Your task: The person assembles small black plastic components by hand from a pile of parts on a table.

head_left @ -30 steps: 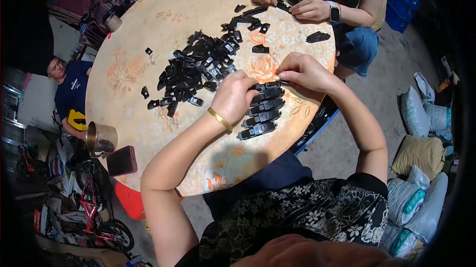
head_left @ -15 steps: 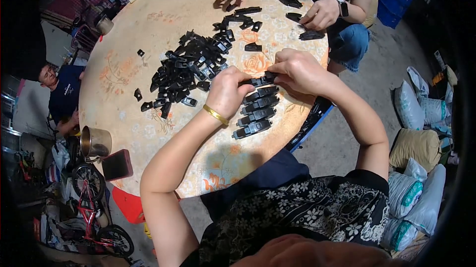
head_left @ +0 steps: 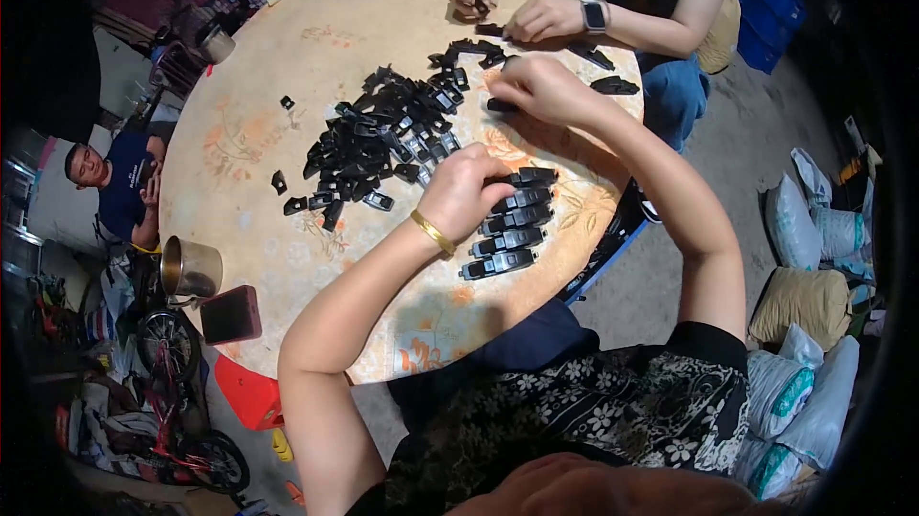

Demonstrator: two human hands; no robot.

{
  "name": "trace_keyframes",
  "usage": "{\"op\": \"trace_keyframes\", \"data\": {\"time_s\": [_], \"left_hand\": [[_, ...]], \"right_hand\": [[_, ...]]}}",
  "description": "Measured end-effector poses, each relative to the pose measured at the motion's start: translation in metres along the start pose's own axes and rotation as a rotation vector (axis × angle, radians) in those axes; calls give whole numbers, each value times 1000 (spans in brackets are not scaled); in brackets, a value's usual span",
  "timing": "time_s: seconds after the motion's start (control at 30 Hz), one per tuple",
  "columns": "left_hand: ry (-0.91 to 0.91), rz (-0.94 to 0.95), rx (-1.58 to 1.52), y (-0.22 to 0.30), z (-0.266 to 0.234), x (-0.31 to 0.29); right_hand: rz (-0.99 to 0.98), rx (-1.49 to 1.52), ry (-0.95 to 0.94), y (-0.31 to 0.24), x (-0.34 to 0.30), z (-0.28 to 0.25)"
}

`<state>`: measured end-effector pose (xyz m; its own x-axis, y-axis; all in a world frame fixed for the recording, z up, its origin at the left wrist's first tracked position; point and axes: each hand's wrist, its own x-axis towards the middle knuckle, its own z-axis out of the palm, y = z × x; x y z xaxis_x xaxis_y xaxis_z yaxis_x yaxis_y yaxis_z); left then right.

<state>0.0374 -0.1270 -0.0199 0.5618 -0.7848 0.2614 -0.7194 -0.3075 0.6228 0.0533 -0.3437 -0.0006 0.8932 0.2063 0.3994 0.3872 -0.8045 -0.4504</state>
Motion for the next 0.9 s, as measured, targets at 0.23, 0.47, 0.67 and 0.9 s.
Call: {"op": "trace_keyframes", "data": {"time_s": [0.23,0.47,0.67,0.9], "left_hand": [[24,46,-36,-3,-2,-6],[235,-101,-136,-7,1,-6],[238,-56,57,0,4,-6],[223,85,176,-17,3,-8]], "right_hand": [[150,-655,20,37,94,48],[126,-420,290,27,71,25],[195,105,-53,-57,-22,20],[228,95,-32,-38,-26,-7]]}}
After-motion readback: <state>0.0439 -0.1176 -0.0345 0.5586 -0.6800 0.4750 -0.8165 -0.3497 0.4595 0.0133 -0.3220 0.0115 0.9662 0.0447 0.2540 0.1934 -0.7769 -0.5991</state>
